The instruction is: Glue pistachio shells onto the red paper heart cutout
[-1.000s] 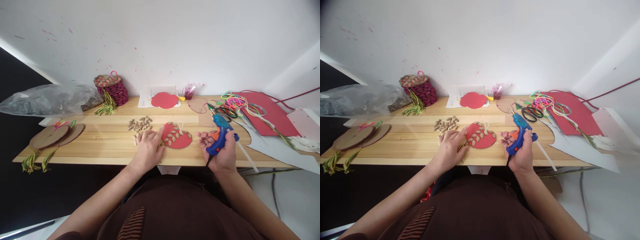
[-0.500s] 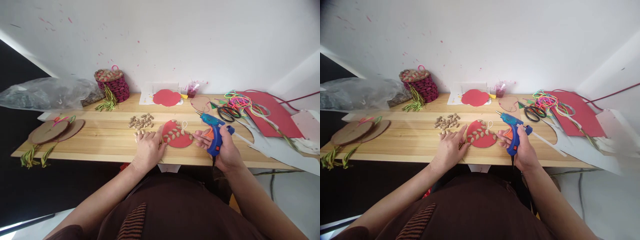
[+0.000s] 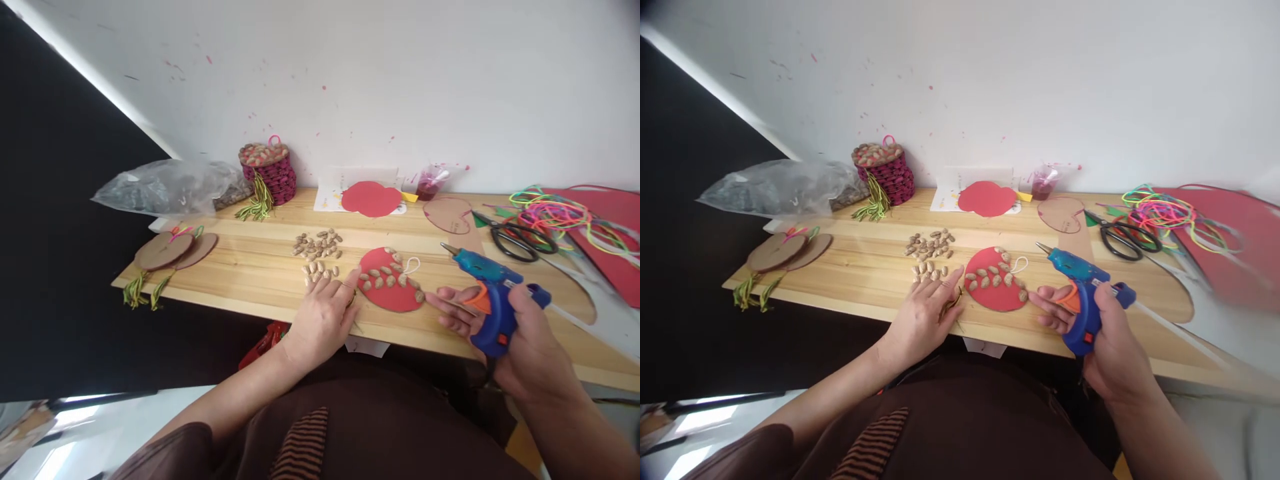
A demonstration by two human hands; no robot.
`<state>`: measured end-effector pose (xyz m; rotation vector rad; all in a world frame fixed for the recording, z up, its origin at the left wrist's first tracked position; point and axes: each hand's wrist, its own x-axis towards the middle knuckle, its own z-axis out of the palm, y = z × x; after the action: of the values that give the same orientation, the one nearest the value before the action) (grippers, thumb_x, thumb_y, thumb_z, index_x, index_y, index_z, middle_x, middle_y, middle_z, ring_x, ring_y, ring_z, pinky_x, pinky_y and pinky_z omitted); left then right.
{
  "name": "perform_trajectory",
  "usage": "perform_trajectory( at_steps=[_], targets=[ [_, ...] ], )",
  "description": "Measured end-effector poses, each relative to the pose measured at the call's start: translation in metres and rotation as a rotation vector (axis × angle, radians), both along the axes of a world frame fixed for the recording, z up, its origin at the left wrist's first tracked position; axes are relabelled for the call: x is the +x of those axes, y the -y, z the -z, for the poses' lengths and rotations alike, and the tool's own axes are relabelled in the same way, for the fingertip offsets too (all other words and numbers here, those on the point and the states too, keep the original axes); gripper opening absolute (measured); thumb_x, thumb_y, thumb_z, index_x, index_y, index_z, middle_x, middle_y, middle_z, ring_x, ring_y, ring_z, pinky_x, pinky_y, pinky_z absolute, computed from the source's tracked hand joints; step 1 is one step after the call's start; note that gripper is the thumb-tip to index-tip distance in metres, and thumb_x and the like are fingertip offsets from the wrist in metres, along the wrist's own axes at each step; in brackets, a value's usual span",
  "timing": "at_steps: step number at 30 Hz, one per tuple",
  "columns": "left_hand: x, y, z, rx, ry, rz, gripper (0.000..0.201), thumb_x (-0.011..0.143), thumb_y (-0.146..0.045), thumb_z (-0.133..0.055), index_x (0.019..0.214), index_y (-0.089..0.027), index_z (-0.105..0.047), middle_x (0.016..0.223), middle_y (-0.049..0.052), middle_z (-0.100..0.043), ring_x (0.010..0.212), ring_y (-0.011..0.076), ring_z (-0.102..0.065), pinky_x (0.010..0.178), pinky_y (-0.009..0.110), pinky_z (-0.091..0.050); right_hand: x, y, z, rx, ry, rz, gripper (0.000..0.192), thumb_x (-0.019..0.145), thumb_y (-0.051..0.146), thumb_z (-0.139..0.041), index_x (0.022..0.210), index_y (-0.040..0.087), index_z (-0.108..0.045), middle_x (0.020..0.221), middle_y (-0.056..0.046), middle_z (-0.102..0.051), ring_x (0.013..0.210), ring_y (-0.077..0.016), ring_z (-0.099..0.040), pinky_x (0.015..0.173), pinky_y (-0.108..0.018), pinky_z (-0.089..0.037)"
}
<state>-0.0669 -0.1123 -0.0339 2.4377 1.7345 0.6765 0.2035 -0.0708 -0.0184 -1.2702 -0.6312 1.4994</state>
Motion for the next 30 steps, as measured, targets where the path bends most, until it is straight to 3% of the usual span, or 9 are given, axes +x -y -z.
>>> perform_trajectory(
  at_steps=[3,5,7,10,14,18,27,30],
  targets=[
    [-0.014,0.005,-0.003,0.031,0.039,0.007,0.055,0.099,-0.026,-0.056,0.151,-0.016,-0.042,0.100,0.008,-0.071,0.095,0.0250,-0.063,0.089,0.044,-0.050,0.000,0.000,0.000,-0.026,0.031,0.002,0.055,0.083,0.072,-0.054,0.078,0.022,-0.076,0.097,-0.016,-0.080,0.094,-0.0337,-0.078,0.060,-0.033,-0.064],
    [-0.030,0.004,-0.007,0.098,0.074,-0.019,0.041,0.100,-0.027,-0.056,0.139,-0.017,-0.057,0.095,0.007,-0.072,0.090,0.0232,-0.063,0.084,0.041,-0.050,0.000,0.000,-0.001,-0.020,0.046,0.002,0.054,0.081,0.073,-0.055,0.076,0.023,-0.076,0.096,-0.016,-0.080,0.095,-0.0354,-0.078,0.058,-0.034,-0.064],
    [-0.050,0.000,-0.012,0.158,0.119,-0.073,0.019,0.098,-0.029,-0.059,0.107,-0.021,-0.074,0.089,0.005,-0.073,0.084,0.0207,-0.063,0.081,0.037,-0.050,0.000,0.000,-0.002,-0.012,0.055,-0.001,0.054,0.080,0.074,-0.056,0.075,0.024,-0.075,0.095,-0.017,-0.080,0.095,-0.0366,-0.077,0.057,-0.036,-0.064],
    [-0.079,-0.005,-0.019,0.133,0.090,-0.155,0.026,0.096,-0.035,-0.063,0.078,-0.019,-0.072,0.076,0.004,-0.070,0.077,0.0202,-0.061,0.076,0.035,-0.049,0.000,0.001,-0.003,-0.018,0.060,-0.015,0.053,0.080,0.073,-0.057,0.075,0.024,-0.075,0.095,-0.017,-0.080,0.095,-0.0365,-0.077,0.060,-0.036,-0.065],
    [-0.098,-0.006,-0.019,0.115,0.087,-0.194,0.020,0.098,-0.024,-0.055,0.098,-0.017,-0.074,0.096,0.008,-0.072,0.094,0.0220,-0.064,0.088,0.036,-0.051,0.001,0.000,-0.003,-0.023,0.052,-0.014,0.053,0.079,0.073,-0.058,0.073,0.024,-0.074,0.093,-0.016,-0.080,0.092,-0.0360,-0.078,0.062,-0.037,-0.066],
    [-0.096,-0.006,-0.014,0.066,0.130,-0.173,0.023,0.096,-0.024,-0.057,0.112,-0.018,-0.072,0.106,0.008,-0.072,0.102,0.0229,-0.065,0.094,0.038,-0.052,-0.001,-0.004,-0.002,-0.024,0.049,0.000,0.054,0.078,0.074,-0.058,0.072,0.023,-0.074,0.091,-0.017,-0.080,0.089,-0.0361,-0.079,0.064,-0.038,-0.067],
    [-0.091,-0.018,-0.007,0.132,0.178,-0.120,0.017,0.096,-0.022,-0.061,0.105,-0.019,-0.074,0.101,0.006,-0.074,0.098,0.0205,-0.066,0.090,0.035,-0.053,-0.002,-0.006,-0.001,-0.027,0.055,0.015,0.056,0.080,0.075,-0.054,0.074,0.023,-0.075,0.097,-0.017,-0.079,0.101,-0.0382,-0.075,0.074,-0.044,-0.066],
    [-0.094,-0.024,-0.010,0.142,0.169,-0.158,0.015,0.096,-0.028,-0.063,0.089,-0.019,-0.074,0.088,0.004,-0.074,0.088,0.0199,-0.065,0.082,0.033,-0.053,-0.004,-0.008,-0.003,-0.039,0.058,0.071,0.052,0.080,0.071,-0.056,0.069,0.023,-0.076,0.092,-0.018,-0.078,0.099,-0.0391,-0.075,0.076,-0.046,-0.065]
  ],
)
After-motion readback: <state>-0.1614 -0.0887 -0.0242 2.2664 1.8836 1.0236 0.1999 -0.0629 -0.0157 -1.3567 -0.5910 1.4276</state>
